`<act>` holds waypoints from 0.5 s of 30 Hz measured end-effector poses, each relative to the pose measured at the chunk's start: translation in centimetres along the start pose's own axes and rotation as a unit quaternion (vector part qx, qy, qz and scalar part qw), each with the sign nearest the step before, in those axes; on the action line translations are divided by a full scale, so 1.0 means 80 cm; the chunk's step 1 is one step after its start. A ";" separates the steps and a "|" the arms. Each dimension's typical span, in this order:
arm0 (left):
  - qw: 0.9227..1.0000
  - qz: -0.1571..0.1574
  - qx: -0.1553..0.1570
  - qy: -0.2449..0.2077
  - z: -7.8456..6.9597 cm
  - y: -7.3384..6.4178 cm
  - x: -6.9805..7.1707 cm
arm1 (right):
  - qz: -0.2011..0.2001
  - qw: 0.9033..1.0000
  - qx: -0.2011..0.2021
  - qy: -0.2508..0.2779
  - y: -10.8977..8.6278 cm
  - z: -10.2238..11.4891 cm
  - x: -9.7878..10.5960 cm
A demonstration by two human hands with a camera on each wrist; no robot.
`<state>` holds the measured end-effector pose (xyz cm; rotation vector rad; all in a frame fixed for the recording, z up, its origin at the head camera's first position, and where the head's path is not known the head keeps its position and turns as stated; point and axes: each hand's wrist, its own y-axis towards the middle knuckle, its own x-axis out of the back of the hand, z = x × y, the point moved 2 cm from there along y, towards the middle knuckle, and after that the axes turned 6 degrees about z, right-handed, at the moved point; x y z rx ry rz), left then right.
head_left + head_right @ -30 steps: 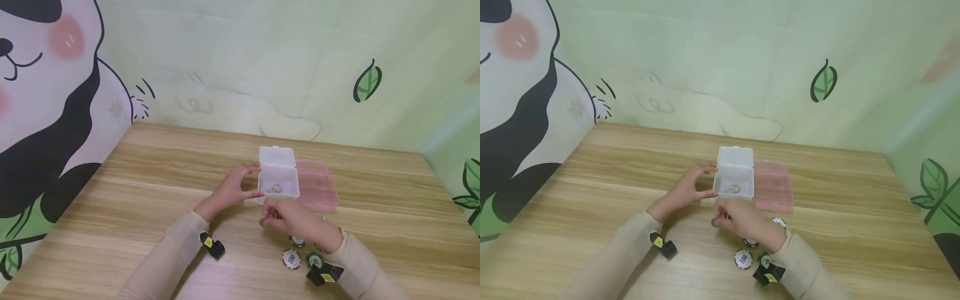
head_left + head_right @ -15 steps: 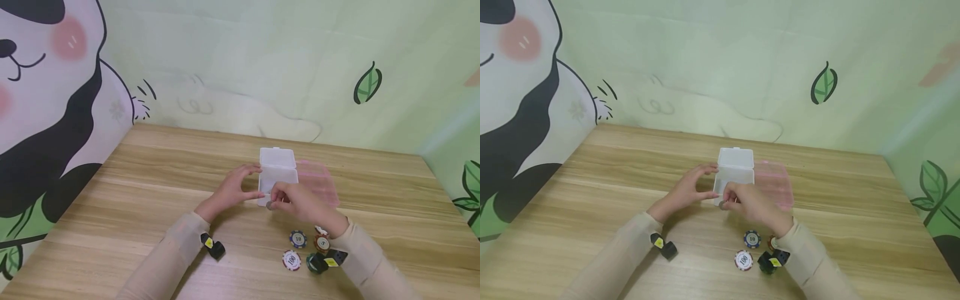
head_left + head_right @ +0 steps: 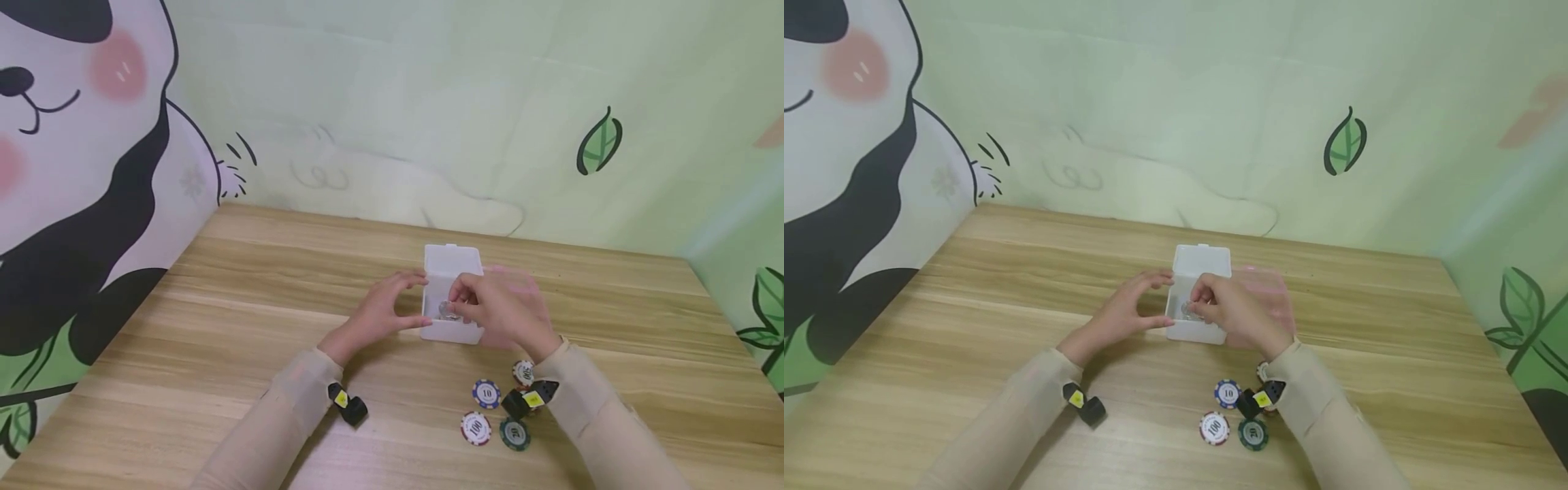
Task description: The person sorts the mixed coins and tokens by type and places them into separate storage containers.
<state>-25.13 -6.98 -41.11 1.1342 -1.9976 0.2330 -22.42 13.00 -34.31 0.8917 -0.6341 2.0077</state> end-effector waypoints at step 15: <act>1.000 -0.004 -0.010 0.006 -0.001 -0.001 0.001 | -0.003 0.998 -0.017 -0.058 0.038 -0.014 -0.015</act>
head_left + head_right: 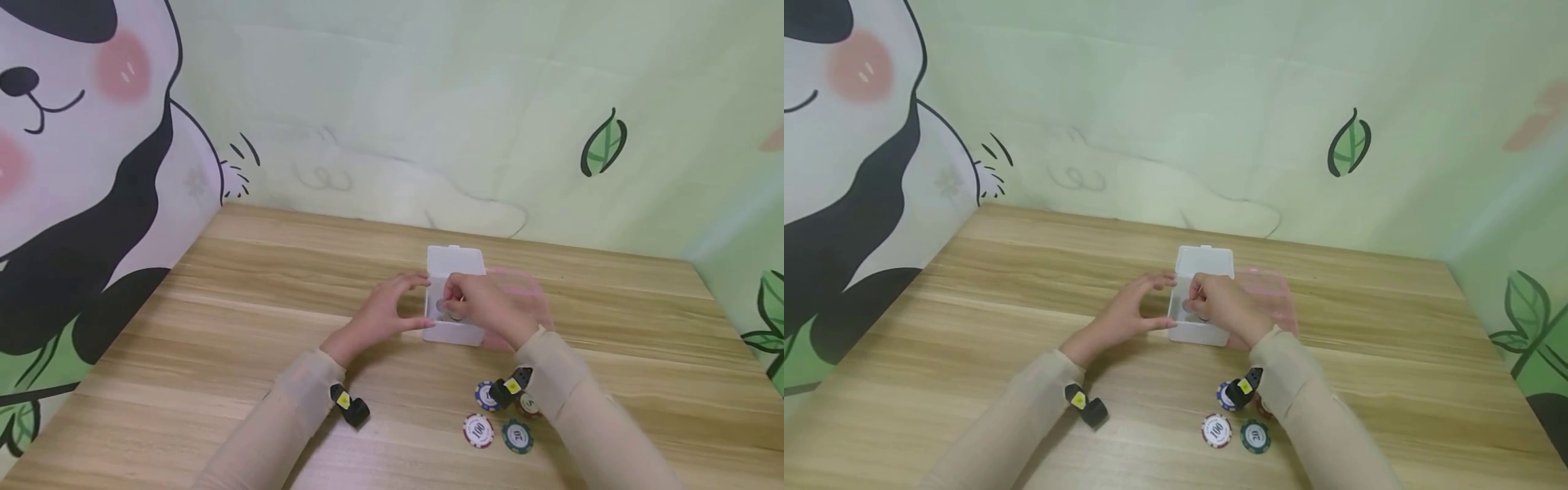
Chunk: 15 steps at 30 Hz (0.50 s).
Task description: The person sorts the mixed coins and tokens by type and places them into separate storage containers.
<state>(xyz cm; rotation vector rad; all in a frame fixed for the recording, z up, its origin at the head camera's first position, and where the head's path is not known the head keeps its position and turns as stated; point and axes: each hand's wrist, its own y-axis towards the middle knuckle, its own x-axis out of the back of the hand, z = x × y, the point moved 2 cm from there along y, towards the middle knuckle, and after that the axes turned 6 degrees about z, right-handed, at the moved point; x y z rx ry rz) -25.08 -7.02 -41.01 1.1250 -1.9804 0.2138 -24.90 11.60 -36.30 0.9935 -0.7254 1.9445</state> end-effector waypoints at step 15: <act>1.000 -0.002 -0.002 0.000 0.002 0.000 -0.001 | 0.047 0.992 -0.034 -0.115 0.014 0.002 -0.009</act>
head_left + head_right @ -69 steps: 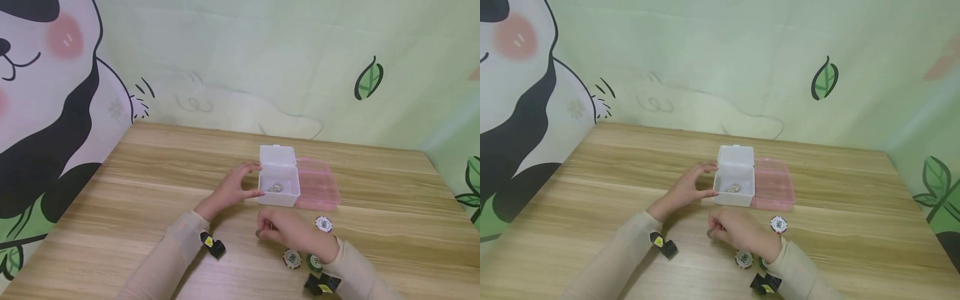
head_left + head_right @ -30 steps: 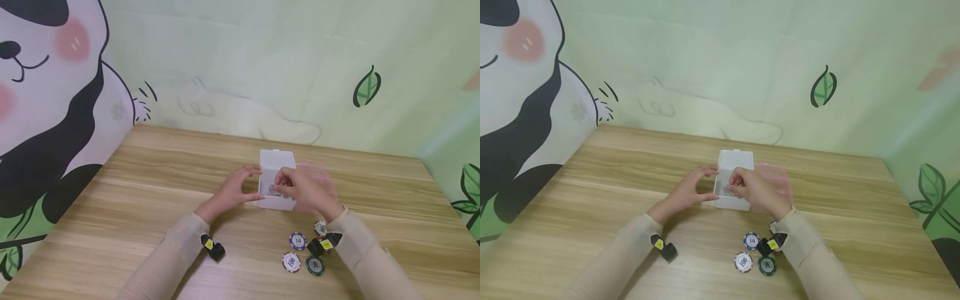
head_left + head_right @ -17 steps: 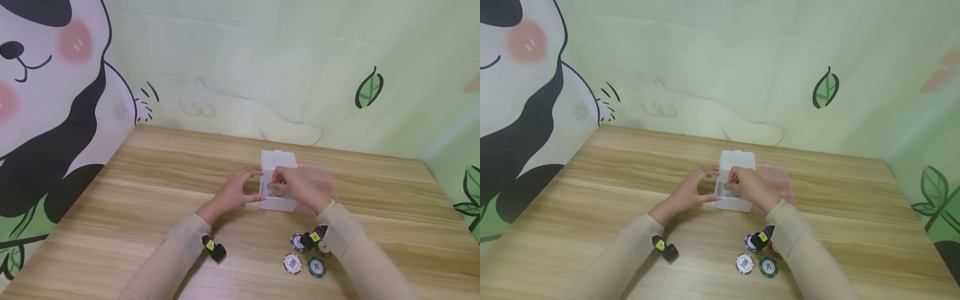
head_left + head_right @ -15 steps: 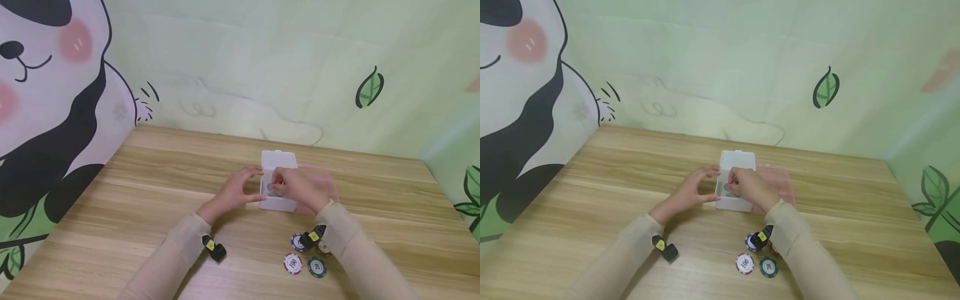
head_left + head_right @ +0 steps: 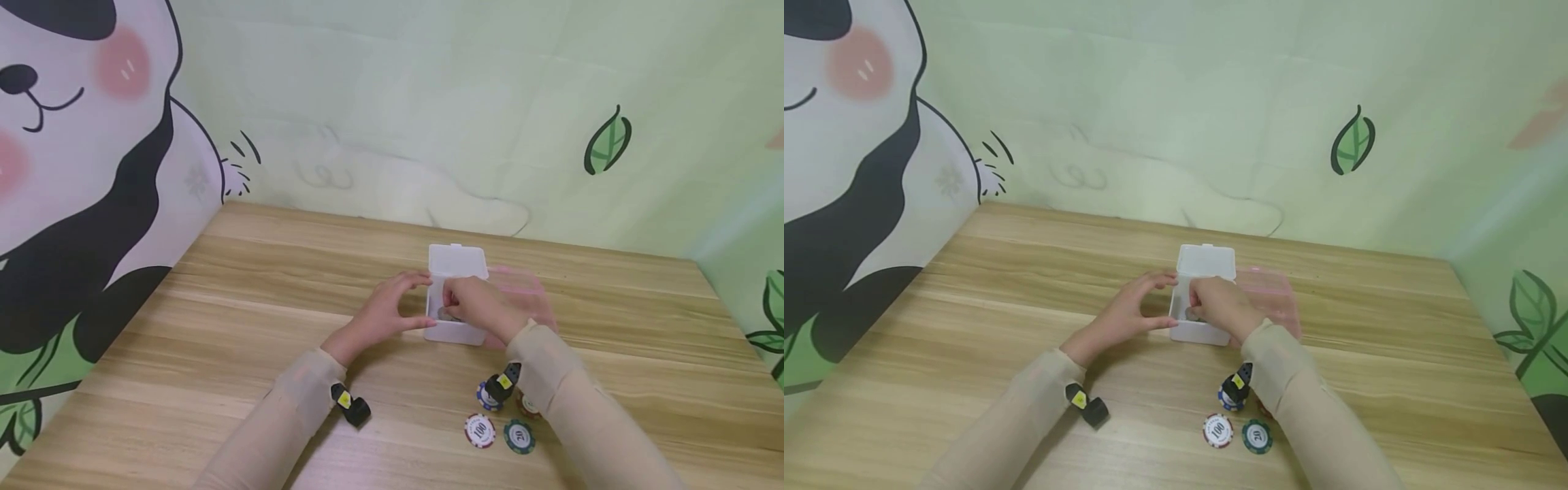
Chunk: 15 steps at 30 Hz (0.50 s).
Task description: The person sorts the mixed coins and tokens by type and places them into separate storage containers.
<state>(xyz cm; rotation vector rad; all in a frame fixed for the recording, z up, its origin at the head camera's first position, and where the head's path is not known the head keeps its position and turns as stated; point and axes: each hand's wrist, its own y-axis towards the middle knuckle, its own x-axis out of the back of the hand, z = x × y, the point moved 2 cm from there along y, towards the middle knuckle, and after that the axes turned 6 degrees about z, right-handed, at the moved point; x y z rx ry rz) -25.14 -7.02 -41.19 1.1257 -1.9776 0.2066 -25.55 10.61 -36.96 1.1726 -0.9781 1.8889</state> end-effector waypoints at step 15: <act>1.000 0.001 0.007 -0.002 0.000 0.000 0.000 | 0.014 0.999 -0.025 -0.032 0.002 0.002 0.000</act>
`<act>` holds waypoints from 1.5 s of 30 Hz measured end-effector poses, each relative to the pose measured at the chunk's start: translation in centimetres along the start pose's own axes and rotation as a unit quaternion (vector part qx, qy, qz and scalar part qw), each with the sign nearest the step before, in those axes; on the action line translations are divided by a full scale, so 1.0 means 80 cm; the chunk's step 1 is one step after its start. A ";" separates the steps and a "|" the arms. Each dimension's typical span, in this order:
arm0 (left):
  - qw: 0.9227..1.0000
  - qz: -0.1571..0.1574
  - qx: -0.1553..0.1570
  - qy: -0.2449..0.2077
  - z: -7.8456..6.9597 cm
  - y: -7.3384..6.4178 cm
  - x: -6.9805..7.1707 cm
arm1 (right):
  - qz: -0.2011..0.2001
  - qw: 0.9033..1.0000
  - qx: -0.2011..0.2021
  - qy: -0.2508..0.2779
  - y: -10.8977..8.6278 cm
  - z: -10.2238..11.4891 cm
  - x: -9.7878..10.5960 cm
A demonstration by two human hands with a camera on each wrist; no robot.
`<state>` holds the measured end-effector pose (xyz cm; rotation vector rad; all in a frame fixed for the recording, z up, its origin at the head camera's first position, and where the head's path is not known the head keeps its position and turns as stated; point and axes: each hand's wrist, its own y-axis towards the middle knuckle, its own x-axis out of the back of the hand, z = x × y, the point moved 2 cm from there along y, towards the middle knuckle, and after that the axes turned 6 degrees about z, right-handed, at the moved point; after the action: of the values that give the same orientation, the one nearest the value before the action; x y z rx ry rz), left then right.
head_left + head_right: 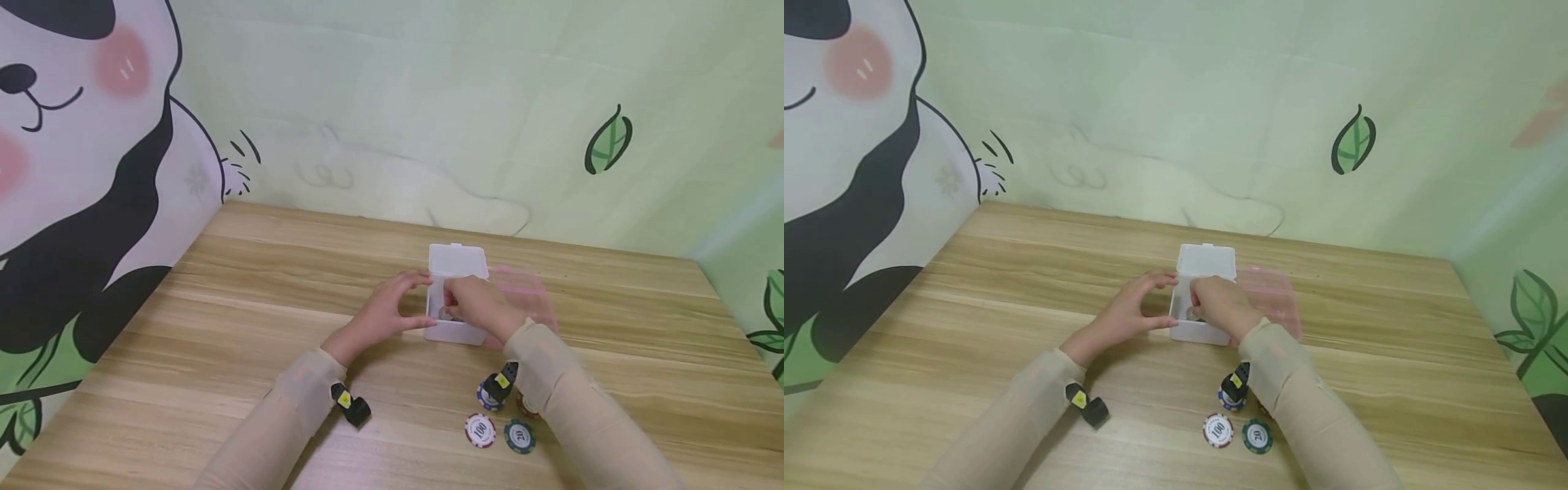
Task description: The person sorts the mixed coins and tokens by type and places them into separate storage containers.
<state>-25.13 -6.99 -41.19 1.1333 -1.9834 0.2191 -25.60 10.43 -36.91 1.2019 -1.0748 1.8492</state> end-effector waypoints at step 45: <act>1.000 0.015 0.009 0.024 -0.006 0.000 0.003 | -0.071 0.992 0.071 0.081 -0.040 -0.005 0.002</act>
<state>-24.95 -6.87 -40.73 1.1003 -1.9616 0.2774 -23.07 12.19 -35.96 1.1541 -0.7607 1.8995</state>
